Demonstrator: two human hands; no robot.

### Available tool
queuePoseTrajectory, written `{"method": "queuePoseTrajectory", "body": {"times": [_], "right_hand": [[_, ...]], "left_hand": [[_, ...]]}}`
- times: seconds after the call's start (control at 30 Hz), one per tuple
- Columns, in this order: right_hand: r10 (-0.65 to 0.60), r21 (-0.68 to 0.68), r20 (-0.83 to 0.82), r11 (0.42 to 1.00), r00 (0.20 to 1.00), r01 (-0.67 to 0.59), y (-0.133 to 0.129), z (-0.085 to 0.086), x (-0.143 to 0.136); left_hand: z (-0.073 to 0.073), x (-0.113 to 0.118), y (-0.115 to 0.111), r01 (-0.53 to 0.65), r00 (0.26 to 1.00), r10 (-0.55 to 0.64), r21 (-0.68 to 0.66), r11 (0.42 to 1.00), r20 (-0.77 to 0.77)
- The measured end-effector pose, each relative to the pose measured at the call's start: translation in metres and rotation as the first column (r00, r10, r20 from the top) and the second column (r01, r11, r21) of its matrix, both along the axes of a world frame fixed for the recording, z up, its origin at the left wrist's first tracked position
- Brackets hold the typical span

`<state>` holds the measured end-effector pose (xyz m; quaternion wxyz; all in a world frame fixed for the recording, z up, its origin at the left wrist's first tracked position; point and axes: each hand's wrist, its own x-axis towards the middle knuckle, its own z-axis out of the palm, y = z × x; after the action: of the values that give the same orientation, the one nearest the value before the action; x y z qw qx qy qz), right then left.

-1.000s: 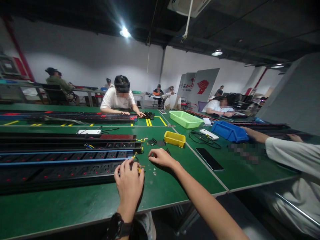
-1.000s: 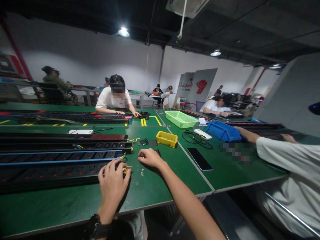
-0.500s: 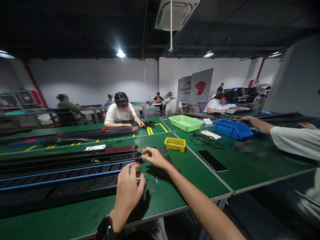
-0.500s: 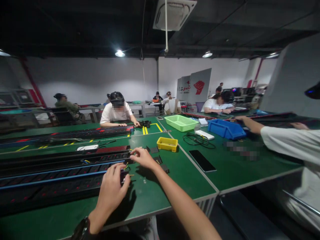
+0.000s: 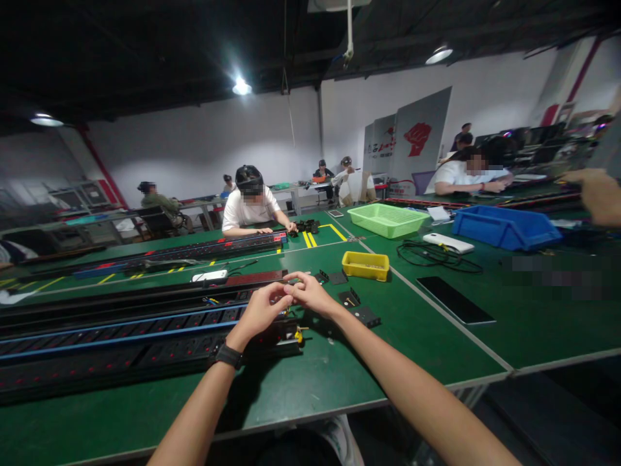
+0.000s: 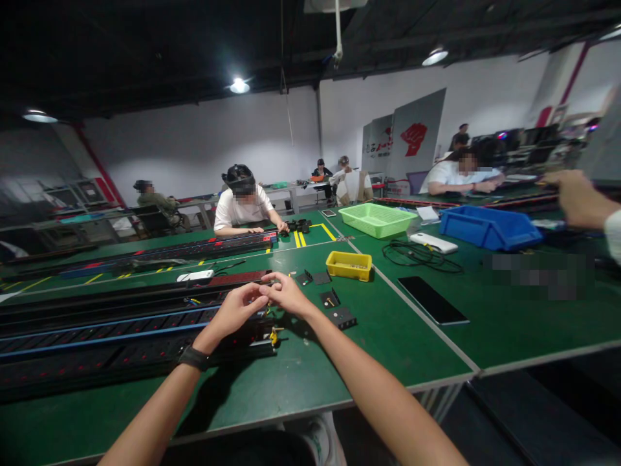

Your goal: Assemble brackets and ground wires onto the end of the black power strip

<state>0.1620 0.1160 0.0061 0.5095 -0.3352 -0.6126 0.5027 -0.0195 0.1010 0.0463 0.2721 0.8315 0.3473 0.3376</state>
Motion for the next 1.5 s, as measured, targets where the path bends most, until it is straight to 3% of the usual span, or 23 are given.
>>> {"method": "queuePoseTrajectory", "body": {"times": [0.1, 0.23, 0.53, 0.63, 0.7, 0.77, 0.97, 1.17, 1.37, 1.5], "right_hand": [[-0.007, -0.068, -0.046, 0.998, 0.999, 0.003, 0.0, 0.001, 0.001], [-0.031, -0.052, -0.045, 0.998, 0.999, 0.028, -0.001, 0.001, 0.003], [-0.06, -0.082, 0.046, 0.995, 0.997, 0.064, 0.004, -0.009, 0.0], [-0.221, 0.057, 0.235, 0.975, 0.947, 0.213, 0.006, -0.011, 0.006], [-0.361, 0.209, 0.369, 0.93, 0.857, 0.302, 0.006, -0.012, 0.011], [-0.42, 0.296, 0.466, 0.904, 0.779, 0.31, 0.006, -0.014, 0.014], [-0.391, 0.339, 0.581, 0.913, 0.714, 0.225, 0.001, -0.018, 0.015], [-0.297, 0.249, 0.524, 0.95, 0.798, 0.19, 0.001, -0.024, 0.014], [-0.366, 0.265, 0.543, 0.929, 0.756, 0.259, 0.004, -0.027, 0.015], [-0.344, 0.265, 0.524, 0.935, 0.779, 0.235, 0.004, -0.028, 0.01]], "left_hand": [[0.0, -0.001, 0.006, 0.001, 1.0, -0.001, -0.012, 1.0, 0.0], [-0.006, -0.001, 0.013, -0.007, 1.0, 0.008, -0.035, 0.999, 0.029], [-0.017, -0.005, 0.02, -0.002, 0.998, 0.01, -0.118, 0.993, 0.064], [-0.022, -0.014, 0.027, -0.04, 0.995, 0.053, -0.148, 0.988, 0.083], [-0.025, -0.019, 0.03, -0.063, 0.992, 0.079, -0.167, 0.984, 0.095], [-0.027, -0.023, 0.032, -0.074, 0.99, 0.094, -0.181, 0.981, 0.106], [-0.035, -0.025, 0.029, -0.126, 0.979, 0.149, -0.157, 0.979, 0.139], [-0.039, -0.024, 0.027, -0.136, 0.987, 0.142, -0.076, 0.988, 0.08], [-0.035, -0.022, 0.022, -0.137, 0.99, 0.138, -0.028, 0.99, 0.009], [-0.033, -0.021, 0.021, -0.143, 0.99, 0.143, -0.001, 0.99, -0.007]]}}
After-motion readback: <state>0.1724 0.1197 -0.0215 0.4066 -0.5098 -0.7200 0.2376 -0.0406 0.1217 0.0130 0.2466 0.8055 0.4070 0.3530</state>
